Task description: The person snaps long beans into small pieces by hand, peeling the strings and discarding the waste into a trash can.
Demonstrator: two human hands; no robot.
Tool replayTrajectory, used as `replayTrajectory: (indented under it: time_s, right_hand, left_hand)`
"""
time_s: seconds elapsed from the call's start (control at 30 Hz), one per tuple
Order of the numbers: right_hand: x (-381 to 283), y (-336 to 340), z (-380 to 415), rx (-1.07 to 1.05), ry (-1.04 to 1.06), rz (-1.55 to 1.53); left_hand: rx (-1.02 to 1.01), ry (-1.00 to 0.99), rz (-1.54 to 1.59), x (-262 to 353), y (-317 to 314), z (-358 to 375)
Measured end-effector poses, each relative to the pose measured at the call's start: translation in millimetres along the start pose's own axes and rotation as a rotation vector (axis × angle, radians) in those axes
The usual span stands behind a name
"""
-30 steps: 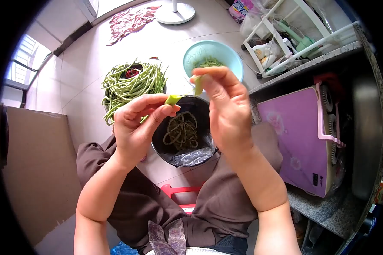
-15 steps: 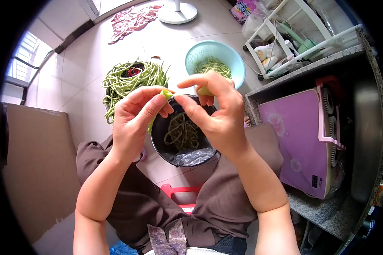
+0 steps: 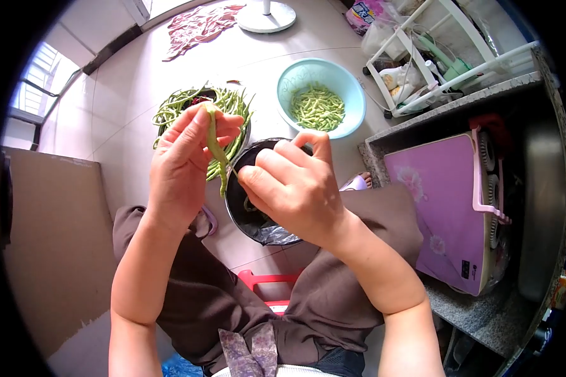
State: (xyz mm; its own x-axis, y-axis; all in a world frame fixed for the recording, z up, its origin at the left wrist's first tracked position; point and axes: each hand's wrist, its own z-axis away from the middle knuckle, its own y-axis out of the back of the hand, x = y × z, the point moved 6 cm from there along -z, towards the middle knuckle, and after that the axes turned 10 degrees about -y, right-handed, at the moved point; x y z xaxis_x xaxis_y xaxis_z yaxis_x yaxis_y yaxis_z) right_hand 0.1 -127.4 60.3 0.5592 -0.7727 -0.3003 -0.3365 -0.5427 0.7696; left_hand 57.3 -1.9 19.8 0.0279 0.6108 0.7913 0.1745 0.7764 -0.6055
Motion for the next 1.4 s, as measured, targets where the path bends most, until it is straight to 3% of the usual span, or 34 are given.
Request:
replayTrajectory:
  time_s: [0.6,1.07,1.2,1.3,1.4]
  right_hand:
    - [4,-55,34,-0.366,0.079,0.091]
    - [54,-110,104,-0.580,0.069,0.133]
    - [70,-118,109,-0.760,-0.087,0.159]
    - [74,-102,90,-0.684,-0.222,0.058]
    - [74,-82,60,-0.563,-0.390,-0.106]
  left_hand:
    - [0.023,0.011,0.095,12,22,-9]
    - [0.007,-0.113,0.103,38,37,-11]
    - [0.046,-0.087,-0.008,35,34,-8]
    - [0.030,-0.046,-0.055,25,26,-5]
    - [-0.157,0.024,-0.204,18,18,0]
